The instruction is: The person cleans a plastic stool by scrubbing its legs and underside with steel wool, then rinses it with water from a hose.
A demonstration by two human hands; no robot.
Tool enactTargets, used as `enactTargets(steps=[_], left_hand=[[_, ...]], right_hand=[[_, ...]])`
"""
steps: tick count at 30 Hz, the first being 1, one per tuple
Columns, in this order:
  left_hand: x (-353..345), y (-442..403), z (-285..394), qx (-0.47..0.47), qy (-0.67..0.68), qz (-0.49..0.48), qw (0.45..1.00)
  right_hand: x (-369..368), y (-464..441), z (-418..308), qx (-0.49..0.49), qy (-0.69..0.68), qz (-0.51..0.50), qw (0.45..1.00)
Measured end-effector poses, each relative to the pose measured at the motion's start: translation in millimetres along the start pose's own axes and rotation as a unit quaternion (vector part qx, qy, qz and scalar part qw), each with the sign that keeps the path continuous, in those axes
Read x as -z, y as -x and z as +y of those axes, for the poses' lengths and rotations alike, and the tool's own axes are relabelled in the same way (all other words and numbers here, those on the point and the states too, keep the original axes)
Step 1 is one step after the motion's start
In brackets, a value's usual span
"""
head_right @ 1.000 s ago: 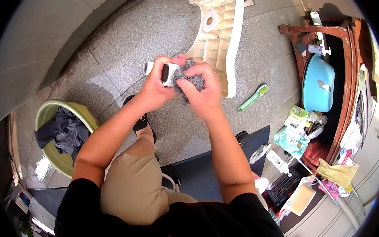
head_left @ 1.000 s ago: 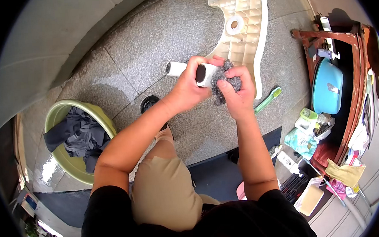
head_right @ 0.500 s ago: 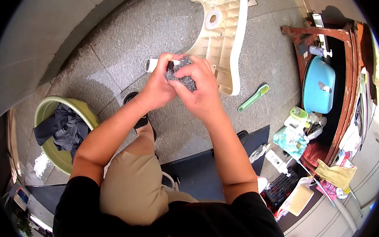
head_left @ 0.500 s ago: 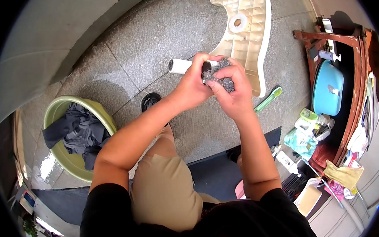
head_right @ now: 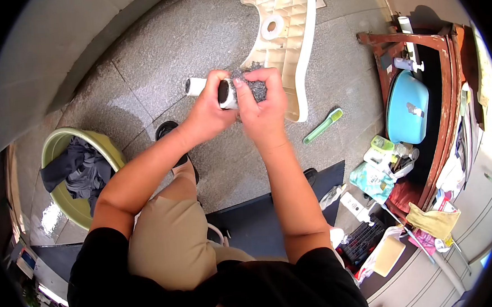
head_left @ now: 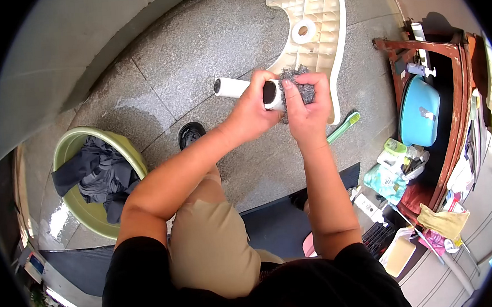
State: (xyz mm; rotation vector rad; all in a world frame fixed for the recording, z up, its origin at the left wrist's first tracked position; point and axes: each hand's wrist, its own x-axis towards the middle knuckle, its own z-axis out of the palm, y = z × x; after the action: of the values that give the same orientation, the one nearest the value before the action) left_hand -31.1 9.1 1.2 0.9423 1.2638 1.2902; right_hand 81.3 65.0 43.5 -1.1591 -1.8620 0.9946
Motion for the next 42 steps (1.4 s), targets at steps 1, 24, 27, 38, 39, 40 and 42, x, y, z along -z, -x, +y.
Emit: enactTargets(steps=[1, 24, 27, 38, 39, 40, 42], left_hand=[[0, 1, 2, 0.065, 0.004, -0.011, 0.998], [23, -9, -16, -0.075, -0.078, -0.065, 0.992], [18, -15, -26, -0.155, -0.008, -0.053, 0.986], [22, -9, -17, -0.082, -0.07, -0.049, 0.993], [21, -10, -18, -0.064, -0.051, -0.046, 0.996], [20, -9, -17, -0.065, -0.051, -0.046, 0.996], [20, -6, -11, -0.044, -0.038, -0.045, 0.997]], right_hand=[[1, 0, 2, 0.002, 0.0, 0.0, 1.0], [8, 1, 13, 0.257, 0.132, -0.122, 0.949], [-3, 9, 33, 0.205, 0.067, -0.061, 0.975], [-4, 8, 11, 0.259, 0.153, -0.059, 0.952], [-7, 8, 16, 0.261, 0.154, -0.058, 0.951], [-10, 11, 27, 0.197, 0.053, 0.001, 0.979], [-13, -1, 33, 0.116, -0.052, 0.084, 0.988]])
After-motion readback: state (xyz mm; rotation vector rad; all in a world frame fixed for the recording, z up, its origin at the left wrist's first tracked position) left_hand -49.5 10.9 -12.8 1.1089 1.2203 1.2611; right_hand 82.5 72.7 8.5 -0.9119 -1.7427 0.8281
